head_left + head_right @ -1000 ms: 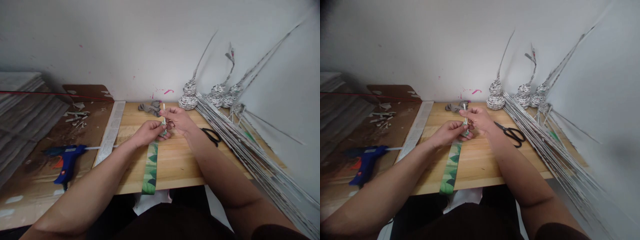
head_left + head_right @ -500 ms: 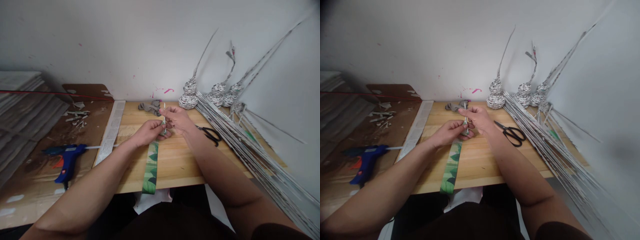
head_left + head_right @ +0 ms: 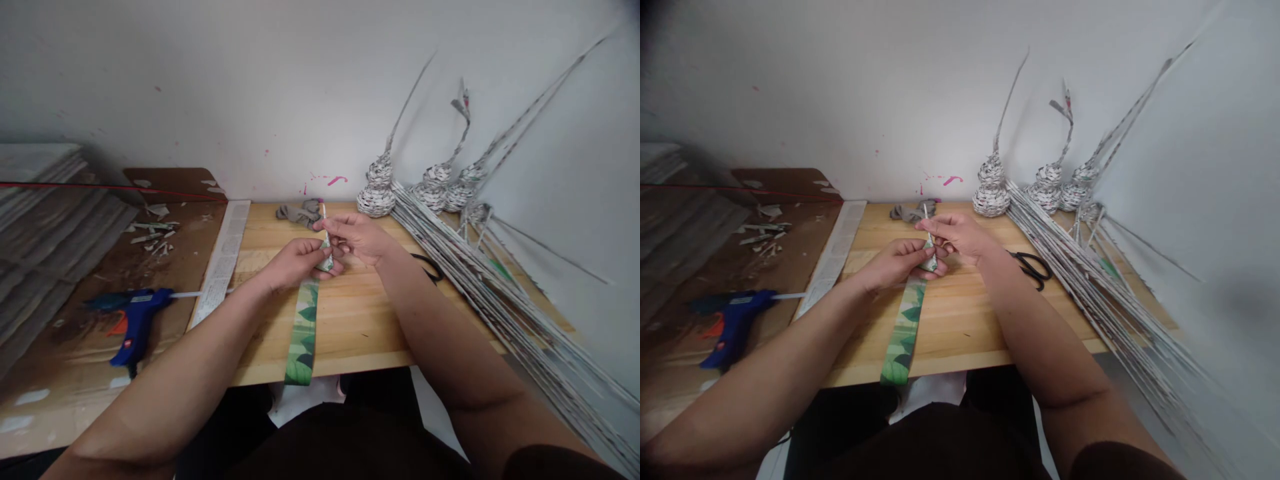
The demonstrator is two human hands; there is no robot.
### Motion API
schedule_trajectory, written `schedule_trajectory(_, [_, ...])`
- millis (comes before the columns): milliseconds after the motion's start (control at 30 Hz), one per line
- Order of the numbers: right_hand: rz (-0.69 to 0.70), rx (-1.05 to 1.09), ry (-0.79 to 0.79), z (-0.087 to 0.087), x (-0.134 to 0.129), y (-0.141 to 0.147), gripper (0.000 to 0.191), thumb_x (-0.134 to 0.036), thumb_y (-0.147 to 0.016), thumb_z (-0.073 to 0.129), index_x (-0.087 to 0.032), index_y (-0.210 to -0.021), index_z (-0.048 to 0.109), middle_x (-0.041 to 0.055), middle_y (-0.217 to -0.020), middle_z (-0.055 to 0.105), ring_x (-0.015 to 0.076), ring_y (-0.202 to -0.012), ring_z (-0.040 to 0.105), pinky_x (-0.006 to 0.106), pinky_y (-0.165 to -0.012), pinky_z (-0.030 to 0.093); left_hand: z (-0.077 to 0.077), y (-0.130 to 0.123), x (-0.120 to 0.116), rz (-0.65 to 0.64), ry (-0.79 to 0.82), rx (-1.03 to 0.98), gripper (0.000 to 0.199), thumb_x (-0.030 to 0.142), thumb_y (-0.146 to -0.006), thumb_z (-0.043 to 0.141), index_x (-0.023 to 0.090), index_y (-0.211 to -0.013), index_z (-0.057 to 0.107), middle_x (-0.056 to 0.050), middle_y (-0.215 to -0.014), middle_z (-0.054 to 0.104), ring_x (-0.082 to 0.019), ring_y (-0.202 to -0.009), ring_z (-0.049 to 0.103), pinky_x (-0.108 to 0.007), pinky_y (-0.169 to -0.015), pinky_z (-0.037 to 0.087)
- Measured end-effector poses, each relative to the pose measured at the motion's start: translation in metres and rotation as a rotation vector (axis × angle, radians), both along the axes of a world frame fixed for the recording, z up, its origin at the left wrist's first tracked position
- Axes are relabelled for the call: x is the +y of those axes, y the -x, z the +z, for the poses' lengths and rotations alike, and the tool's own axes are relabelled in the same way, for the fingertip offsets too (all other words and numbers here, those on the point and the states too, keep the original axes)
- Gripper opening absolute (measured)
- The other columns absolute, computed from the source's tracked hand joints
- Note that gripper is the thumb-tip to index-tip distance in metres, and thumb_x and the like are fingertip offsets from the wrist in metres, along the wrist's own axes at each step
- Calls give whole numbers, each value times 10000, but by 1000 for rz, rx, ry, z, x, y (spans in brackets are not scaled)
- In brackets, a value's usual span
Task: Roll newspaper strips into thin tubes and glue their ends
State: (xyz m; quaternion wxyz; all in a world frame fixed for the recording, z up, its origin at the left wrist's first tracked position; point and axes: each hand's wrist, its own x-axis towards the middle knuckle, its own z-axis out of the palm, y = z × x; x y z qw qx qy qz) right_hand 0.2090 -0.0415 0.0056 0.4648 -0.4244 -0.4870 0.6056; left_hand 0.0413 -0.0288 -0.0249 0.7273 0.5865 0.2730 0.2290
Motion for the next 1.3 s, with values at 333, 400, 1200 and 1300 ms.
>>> schedule_trajectory(333, [-159,-11,37,1,0,7,404,-394,-632,851,-166,-590,521,-77,-435,442,26,-353,304,178,-325,203,2,-1,-2,13,-37,37,487,550,-744,715,107,-945,689,-108,-848,741,-158,-787,693,-281,-752,544])
schedule_trajectory(400, [-192,-14,50,1,0,8,438,-403,-611,862,-173,-579,491,-84,-430,426,24,-349,286,178,-323,190,1,-1,-2,7,-49,42,480,545,-757,704,105,-949,690,-111,-855,742,-159,-789,693,-288,-762,545])
schedule_trajectory(1200, [1,12,27,-2,1,-2,396,-489,-672,803,-134,-776,659,-49,-502,519,47,-400,414,164,-349,293,7,0,-4,-4,-16,28,386,438,-768,732,112,-974,707,-102,-859,745,-161,-794,696,-296,-761,557])
schedule_trajectory(1300, [0,6,33,0,0,0,366,-433,-655,829,-123,-756,663,-50,-487,517,39,-385,392,163,-343,280,8,0,-5,1,-3,39,366,400,-764,744,108,-981,707,-109,-875,745,-161,-798,695,-301,-770,554])
